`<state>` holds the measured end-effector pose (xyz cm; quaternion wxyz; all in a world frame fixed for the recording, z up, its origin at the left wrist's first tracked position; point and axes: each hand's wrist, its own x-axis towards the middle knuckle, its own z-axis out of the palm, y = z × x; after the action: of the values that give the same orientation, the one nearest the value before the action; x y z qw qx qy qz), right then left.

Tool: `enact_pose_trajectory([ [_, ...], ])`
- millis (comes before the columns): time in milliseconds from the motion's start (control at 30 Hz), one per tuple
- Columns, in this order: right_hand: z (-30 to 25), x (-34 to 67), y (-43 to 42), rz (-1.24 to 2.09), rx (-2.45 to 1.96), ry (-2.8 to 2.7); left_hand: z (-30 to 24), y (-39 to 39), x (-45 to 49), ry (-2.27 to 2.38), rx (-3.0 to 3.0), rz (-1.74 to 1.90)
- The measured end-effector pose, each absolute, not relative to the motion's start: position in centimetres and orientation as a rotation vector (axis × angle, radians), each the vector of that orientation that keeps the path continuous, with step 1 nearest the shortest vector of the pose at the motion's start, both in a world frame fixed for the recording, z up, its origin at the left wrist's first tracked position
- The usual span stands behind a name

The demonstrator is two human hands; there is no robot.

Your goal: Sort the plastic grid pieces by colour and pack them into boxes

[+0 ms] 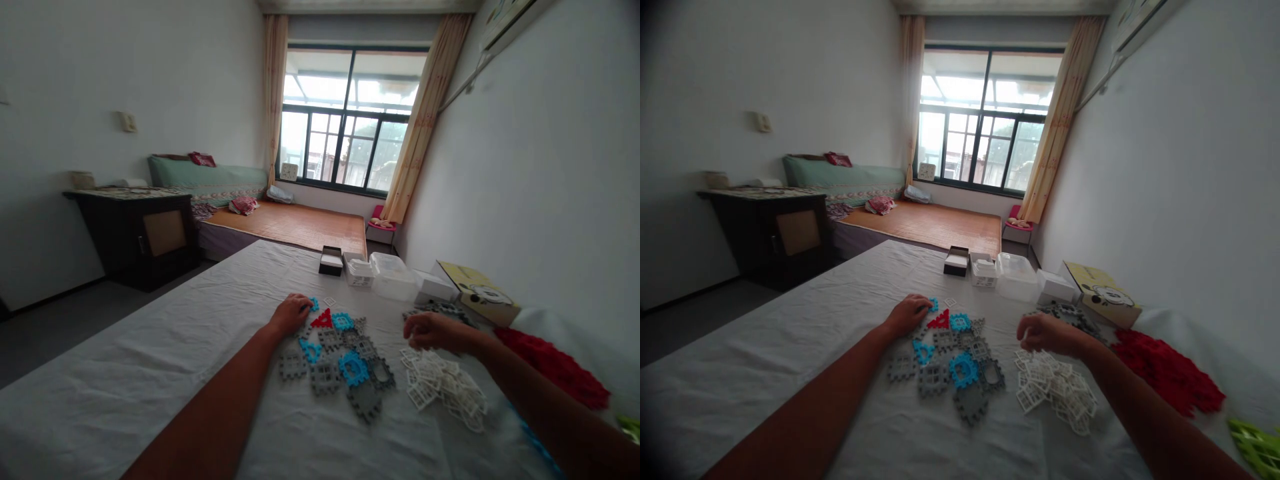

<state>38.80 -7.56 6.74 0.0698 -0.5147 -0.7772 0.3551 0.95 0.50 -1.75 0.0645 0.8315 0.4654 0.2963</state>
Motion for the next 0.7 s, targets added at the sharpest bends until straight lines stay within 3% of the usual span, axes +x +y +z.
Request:
enact_pose_trajectory([
  [67,6.7,40.2,-8.3,1.036,-1.606,-2.379,-1.7,0.4,1.0,1.426,2.505,0.888],
  [233,6.3,37.9,-6.5,0.459,-1.636,-2.351,-1.7,0.2,1.1,1.439,2.508,0.885],
  [700,1.3,20.7,3.9,0.227,-1.554,-2.379,-1.8,0.2,0.8,1.437,2.462,0.894],
])
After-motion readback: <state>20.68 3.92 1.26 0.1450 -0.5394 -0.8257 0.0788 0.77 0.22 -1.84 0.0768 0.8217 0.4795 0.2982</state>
